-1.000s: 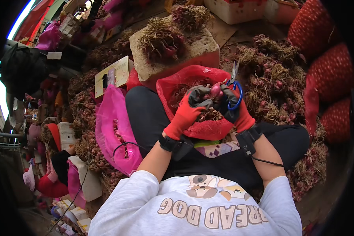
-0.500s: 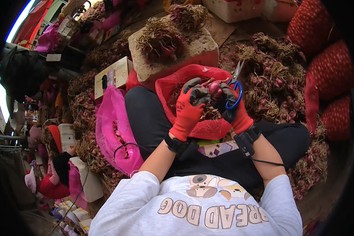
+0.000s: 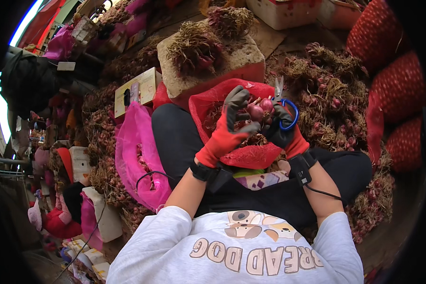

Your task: Using scissors to trim roots and stems from shallots in an agricultural processing market.

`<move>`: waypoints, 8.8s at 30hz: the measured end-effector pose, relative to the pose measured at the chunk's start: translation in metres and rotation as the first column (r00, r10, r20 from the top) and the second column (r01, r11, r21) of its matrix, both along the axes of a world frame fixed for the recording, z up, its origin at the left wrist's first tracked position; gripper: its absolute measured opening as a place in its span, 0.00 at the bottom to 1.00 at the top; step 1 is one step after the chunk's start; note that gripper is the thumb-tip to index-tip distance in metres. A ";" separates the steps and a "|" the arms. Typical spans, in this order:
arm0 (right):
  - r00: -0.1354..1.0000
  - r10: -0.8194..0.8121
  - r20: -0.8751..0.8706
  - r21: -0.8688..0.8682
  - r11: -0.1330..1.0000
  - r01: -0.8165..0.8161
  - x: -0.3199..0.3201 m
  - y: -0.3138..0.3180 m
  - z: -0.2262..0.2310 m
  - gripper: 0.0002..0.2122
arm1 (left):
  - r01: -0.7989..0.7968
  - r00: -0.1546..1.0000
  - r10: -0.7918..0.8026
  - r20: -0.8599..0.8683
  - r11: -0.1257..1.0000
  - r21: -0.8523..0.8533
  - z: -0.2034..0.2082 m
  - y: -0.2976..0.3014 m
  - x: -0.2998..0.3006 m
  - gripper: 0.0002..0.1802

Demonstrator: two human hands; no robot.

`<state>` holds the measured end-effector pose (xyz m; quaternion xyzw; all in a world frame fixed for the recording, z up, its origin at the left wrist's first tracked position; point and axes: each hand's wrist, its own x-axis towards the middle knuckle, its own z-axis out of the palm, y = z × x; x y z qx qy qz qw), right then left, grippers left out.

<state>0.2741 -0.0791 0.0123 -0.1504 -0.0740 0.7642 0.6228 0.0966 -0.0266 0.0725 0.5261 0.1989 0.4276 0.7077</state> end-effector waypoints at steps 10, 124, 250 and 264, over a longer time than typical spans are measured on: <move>0.857 -0.320 0.404 -0.018 0.934 0.357 -0.027 -0.004 0.003 0.10 | -0.220 0.927 0.211 -0.310 0.975 0.005 -0.007 -0.021 0.006 0.18; 0.320 0.078 0.944 -0.105 0.992 0.068 -0.030 -0.011 0.007 0.17 | 0.559 0.768 0.070 0.637 0.411 -0.720 -0.051 -0.009 -0.006 0.28; 0.171 -0.264 0.949 0.288 0.947 -0.140 -0.028 0.007 0.097 0.14 | 0.278 0.961 -0.221 0.169 0.793 -0.543 -0.030 0.005 -0.046 0.26; -0.175 -0.263 0.949 0.197 0.925 -0.324 -0.049 0.016 0.091 0.15 | 0.239 0.857 -0.214 -0.469 0.971 -0.008 -0.004 0.004 -0.065 0.25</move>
